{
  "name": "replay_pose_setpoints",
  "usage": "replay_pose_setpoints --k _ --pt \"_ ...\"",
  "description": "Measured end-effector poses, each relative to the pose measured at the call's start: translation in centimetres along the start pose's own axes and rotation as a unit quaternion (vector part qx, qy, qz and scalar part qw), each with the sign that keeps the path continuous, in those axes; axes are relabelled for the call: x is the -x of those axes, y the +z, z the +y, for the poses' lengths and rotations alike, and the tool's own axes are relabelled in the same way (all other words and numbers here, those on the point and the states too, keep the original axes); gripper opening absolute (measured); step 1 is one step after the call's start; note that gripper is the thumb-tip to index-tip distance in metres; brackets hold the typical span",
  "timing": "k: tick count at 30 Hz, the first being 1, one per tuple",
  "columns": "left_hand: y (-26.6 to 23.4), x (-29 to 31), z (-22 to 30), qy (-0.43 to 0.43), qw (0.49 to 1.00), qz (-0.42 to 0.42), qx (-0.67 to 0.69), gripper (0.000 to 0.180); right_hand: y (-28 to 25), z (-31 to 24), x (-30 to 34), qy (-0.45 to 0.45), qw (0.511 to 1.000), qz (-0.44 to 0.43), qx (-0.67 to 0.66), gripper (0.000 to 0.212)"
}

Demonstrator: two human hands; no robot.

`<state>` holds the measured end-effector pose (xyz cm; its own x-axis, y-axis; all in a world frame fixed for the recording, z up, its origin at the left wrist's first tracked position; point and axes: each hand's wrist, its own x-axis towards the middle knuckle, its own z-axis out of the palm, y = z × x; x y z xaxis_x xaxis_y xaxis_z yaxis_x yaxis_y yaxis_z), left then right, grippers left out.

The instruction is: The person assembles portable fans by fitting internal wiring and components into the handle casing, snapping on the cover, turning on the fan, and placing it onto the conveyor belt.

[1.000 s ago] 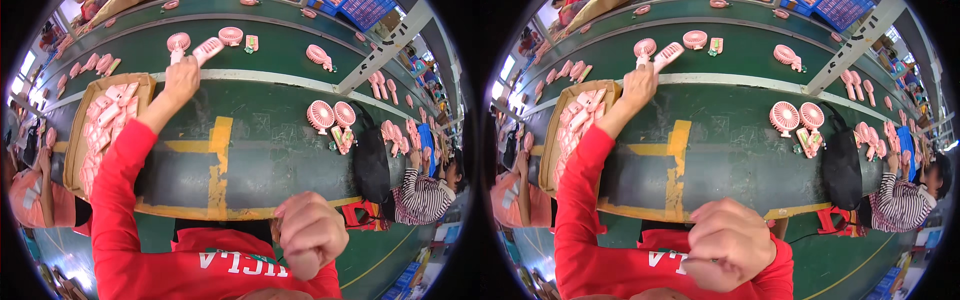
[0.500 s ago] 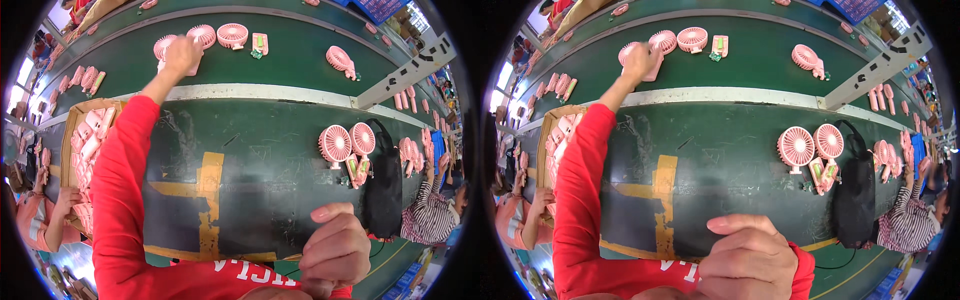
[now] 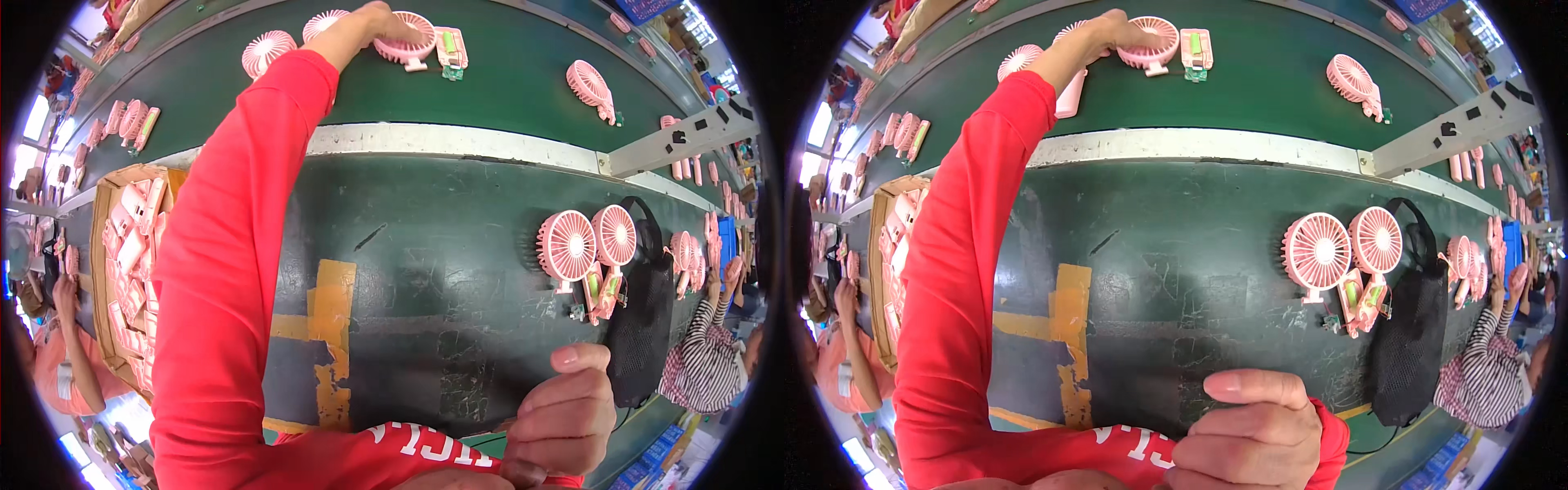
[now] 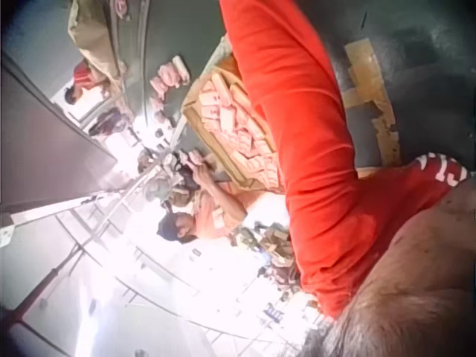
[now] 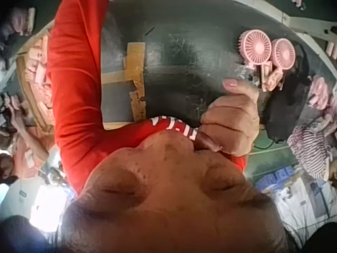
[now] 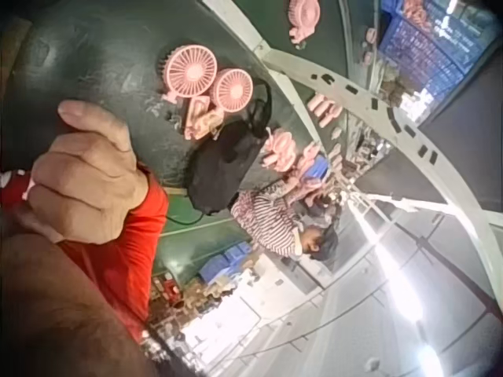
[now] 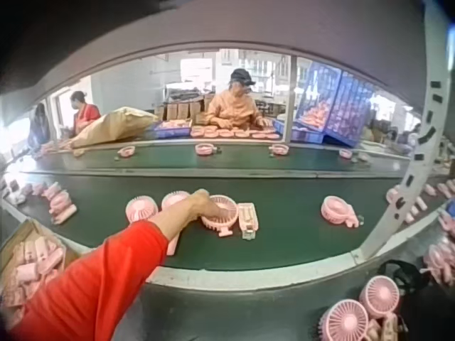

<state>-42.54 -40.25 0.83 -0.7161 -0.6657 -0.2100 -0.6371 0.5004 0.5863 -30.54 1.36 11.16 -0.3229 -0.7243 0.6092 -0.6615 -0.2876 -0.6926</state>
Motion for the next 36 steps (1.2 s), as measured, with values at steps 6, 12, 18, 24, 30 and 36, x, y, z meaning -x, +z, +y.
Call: replay_pose_setpoints --k 6,12,18,24,30,36 --pt "-1.3 6.4 -1.6 0.029 0.996 -0.057 0.057 0.07 1.7 -1.2 -2.1 0.0 1.0 -0.02 -0.003 0.014" --pt "-8.3 14.9 2.8 0.157 0.965 0.026 0.207 0.057 1.8 2.2 0.5 0.087 0.993 -0.027 0.068 0.008" --pt "-10.5 28.0 4.7 0.225 0.886 -0.038 0.404 0.047 1.3 4.1 2.1 0.175 0.984 0.036 0.024 0.052" --pt "-5.3 37.8 2.3 0.143 0.798 -0.136 0.569 0.041 5.1 2.0 6.4 0.257 0.884 -0.139 -0.366 0.07" --pt "-1.7 43.8 -0.2 0.058 0.736 -0.119 0.664 0.039 8.6 -1.4 12.0 0.436 0.672 -0.272 -0.533 0.066" --pt "0.2 46.9 -3.9 0.033 0.701 -0.084 0.708 0.037 9.6 -2.8 15.9 0.486 0.616 -0.207 -0.584 0.063"
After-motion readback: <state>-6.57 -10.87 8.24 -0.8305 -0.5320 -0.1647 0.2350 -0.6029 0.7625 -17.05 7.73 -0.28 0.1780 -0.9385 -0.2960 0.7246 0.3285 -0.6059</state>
